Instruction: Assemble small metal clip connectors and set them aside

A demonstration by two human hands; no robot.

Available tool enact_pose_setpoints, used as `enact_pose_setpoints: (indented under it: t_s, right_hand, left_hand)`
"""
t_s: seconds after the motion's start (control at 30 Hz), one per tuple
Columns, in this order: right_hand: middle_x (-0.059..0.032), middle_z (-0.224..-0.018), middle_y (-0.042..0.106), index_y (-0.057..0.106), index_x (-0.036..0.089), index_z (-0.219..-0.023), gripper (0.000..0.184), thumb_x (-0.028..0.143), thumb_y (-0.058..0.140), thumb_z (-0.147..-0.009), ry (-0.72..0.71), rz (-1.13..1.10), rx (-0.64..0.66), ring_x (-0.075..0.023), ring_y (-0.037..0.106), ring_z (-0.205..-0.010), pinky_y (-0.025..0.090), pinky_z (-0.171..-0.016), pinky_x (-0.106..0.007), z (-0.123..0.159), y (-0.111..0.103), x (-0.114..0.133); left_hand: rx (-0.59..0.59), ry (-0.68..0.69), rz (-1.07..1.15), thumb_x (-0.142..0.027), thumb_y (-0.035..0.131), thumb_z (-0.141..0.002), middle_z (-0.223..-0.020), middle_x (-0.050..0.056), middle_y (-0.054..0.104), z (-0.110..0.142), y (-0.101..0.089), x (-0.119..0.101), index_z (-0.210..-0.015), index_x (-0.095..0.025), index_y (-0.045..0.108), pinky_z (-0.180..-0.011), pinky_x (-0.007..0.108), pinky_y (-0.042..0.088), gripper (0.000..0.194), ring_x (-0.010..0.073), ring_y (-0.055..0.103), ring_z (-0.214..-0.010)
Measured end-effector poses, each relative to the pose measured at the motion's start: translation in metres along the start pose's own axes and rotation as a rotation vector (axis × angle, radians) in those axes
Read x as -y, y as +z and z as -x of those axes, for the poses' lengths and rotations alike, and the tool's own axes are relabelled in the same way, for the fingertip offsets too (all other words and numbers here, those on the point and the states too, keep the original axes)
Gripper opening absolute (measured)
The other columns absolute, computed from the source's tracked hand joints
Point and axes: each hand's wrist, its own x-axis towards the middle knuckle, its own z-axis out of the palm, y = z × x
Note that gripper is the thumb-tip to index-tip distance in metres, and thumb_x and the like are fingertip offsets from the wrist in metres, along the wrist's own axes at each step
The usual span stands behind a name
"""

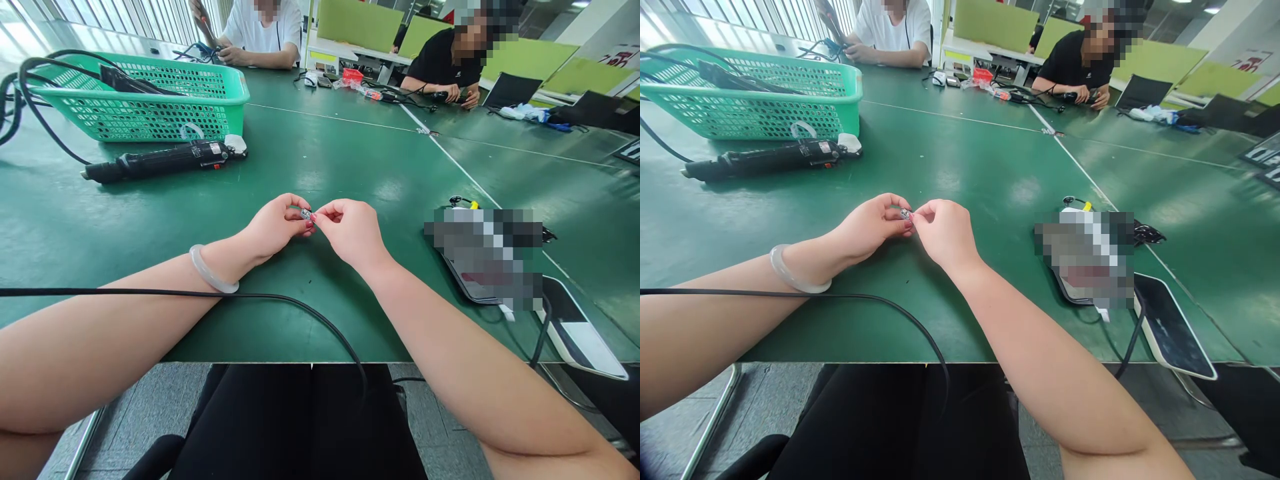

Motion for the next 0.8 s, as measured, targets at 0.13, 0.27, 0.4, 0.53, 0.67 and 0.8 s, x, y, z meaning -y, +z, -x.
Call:
enact_pose_setpoints:
  t_s: [0.13, 0.27, 0.4, 0.53, 0.67, 0.8]
  right_hand:
    - [-0.0010, -0.069, 0.069, 0.069, 0.019, -0.070, 0.018, 0.028, 0.058, -0.080, -0.020, -0.015, -0.027, -0.0125, 0.059, -0.063, 0.046, -0.063, -0.027, -0.001, -0.002, 0.001]
    - [-0.0018, -0.077, 0.071, 0.071, 0.018, -0.080, 0.016, 0.029, 0.060, -0.080, -0.011, -0.009, -0.029, -0.0129, 0.058, -0.066, 0.046, -0.066, -0.029, -0.002, -0.005, -0.001]
    - [-0.0022, -0.081, 0.072, 0.073, 0.019, -0.088, 0.019, 0.032, 0.067, -0.075, -0.010, 0.008, 0.022, -0.0132, 0.057, -0.065, 0.047, -0.066, -0.030, -0.002, -0.006, -0.006]
    - [-0.0015, -0.075, 0.071, 0.075, 0.021, -0.082, 0.018, 0.036, 0.071, -0.073, -0.013, -0.003, 0.026, -0.0126, 0.055, -0.061, 0.045, -0.063, -0.030, -0.003, -0.006, -0.009]
    - [-0.0003, -0.072, 0.070, 0.076, 0.023, -0.080, 0.015, 0.034, 0.072, -0.071, -0.017, -0.015, 0.004, -0.0120, 0.053, -0.060, 0.044, -0.061, -0.029, -0.005, -0.007, -0.012]
    - [-0.0008, -0.079, 0.070, 0.076, 0.023, -0.082, 0.011, 0.029, 0.069, -0.075, -0.078, 0.021, -0.002, -0.0123, 0.054, -0.064, 0.044, -0.064, -0.029, -0.006, -0.008, -0.013]
  left_hand:
    - [0.010, -0.020, 0.078, 0.003, 0.057, -0.079, -0.063, -0.002, 0.063, 0.000, -0.001, 0.000, -0.088, -0.013, 0.050, -0.071, 0.024, 0.050, 0.020, 0.0071, 0.062, -0.063]
    - [-0.001, -0.038, 0.136, 0.002, 0.058, -0.080, -0.066, 0.000, 0.065, -0.001, -0.001, 0.001, -0.089, -0.013, 0.050, -0.074, 0.025, 0.050, 0.019, 0.0073, 0.063, -0.065]
    - [0.012, -0.032, 0.152, -0.001, 0.061, -0.079, -0.068, 0.000, 0.066, -0.001, -0.003, 0.002, -0.090, -0.013, 0.051, -0.076, 0.026, 0.051, 0.020, 0.0080, 0.064, -0.066]
    - [0.020, -0.035, 0.155, -0.002, 0.064, -0.078, -0.070, 0.002, 0.068, -0.001, -0.003, 0.003, -0.090, -0.013, 0.052, -0.079, 0.026, 0.051, 0.020, 0.0088, 0.066, -0.069]
    - [0.024, -0.041, 0.168, -0.001, 0.061, -0.080, -0.071, 0.003, 0.069, -0.001, -0.004, 0.002, -0.090, -0.013, 0.052, -0.082, 0.028, 0.051, 0.018, 0.0104, 0.068, -0.072]
    - [0.026, -0.064, 0.195, -0.003, 0.059, -0.082, -0.077, 0.006, 0.070, -0.001, -0.004, -0.001, -0.090, -0.013, 0.053, -0.085, 0.030, 0.051, 0.014, 0.0106, 0.068, -0.073]
